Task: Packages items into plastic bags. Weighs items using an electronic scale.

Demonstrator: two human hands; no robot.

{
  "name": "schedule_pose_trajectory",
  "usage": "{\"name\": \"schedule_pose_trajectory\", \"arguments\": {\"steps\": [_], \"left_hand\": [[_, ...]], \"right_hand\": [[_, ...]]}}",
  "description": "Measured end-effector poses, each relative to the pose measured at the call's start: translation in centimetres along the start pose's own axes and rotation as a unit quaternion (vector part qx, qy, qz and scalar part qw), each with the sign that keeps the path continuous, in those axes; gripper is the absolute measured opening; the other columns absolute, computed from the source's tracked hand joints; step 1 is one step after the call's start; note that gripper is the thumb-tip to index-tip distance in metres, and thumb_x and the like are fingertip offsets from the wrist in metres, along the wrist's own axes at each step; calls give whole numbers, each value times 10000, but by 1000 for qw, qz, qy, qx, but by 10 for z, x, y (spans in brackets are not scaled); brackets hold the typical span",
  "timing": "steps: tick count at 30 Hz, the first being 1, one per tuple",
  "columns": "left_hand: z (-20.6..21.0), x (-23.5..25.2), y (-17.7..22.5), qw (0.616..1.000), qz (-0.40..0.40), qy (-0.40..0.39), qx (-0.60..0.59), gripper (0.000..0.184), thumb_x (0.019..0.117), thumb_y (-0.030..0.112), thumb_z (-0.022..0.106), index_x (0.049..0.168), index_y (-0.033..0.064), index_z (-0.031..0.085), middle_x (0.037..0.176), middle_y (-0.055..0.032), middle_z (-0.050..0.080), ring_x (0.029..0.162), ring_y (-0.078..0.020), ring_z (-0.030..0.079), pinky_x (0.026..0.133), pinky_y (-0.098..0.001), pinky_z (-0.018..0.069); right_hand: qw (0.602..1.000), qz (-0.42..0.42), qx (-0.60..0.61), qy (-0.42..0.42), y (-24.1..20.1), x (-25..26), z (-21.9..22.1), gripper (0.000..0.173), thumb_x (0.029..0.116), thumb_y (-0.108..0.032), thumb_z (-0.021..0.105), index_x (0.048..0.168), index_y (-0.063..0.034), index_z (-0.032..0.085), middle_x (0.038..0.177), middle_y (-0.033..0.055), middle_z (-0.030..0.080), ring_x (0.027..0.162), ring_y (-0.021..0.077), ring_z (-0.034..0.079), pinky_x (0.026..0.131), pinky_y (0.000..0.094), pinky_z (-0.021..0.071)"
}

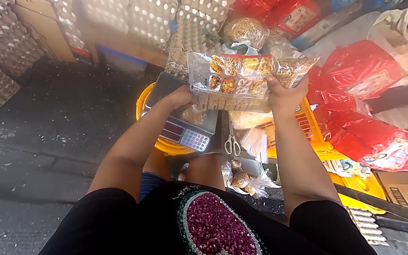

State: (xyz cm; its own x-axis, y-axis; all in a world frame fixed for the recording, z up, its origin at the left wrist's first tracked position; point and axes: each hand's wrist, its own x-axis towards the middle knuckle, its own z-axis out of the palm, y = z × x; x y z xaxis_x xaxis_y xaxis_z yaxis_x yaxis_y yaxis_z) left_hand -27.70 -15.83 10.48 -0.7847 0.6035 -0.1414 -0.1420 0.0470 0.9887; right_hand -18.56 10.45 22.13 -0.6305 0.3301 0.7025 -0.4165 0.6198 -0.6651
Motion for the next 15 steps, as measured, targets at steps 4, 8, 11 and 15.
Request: {"name": "schedule_pose_trajectory", "arguments": {"steps": [4, 8, 11, 15], "left_hand": [[-3, -1, -1, 1000, 8, -3, -1, 306, 897, -73, 644, 1192, -11, 591, 961, -84, 659, 746, -92, 601, 687, -244, 522], [-5, -4, 1, 1000, 5, -9, -3, 314, 910, -77, 631, 1215, -18, 582, 971, -81, 650, 760, -90, 598, 697, -243, 520], [-5, -5, 3, 1000, 12, -11, 1, 317, 901, -82, 630, 1209, -13, 597, 948, -72, 657, 717, -77, 588, 664, -229, 510], [-1, 2, 3, 1000, 23, -13, -14, 290, 889, -97, 615, 1163, -2, 608, 909, -59, 645, 687, -75, 569, 633, -222, 491]], "right_hand": [[1000, -15, -10, 1, -1, 1, 2, 713, 726, -172, 900, 1270, 53, 497, 1115, 53, 662, 1026, 31, 665, 949, 230, 555], [1000, -8, 2, 10, -3, 2, 3, 736, 730, -169, 899, 1291, 54, 478, 1122, 48, 655, 1021, 30, 666, 948, 231, 558], [1000, -5, 27, 14, 0, 4, 0, 714, 743, -142, 889, 1285, 46, 464, 1116, 57, 650, 1019, 63, 674, 937, 261, 574], [999, -6, 23, 27, 4, 5, -8, 714, 756, -134, 883, 1304, 49, 466, 1131, 64, 659, 1029, 74, 681, 944, 271, 578]]}}
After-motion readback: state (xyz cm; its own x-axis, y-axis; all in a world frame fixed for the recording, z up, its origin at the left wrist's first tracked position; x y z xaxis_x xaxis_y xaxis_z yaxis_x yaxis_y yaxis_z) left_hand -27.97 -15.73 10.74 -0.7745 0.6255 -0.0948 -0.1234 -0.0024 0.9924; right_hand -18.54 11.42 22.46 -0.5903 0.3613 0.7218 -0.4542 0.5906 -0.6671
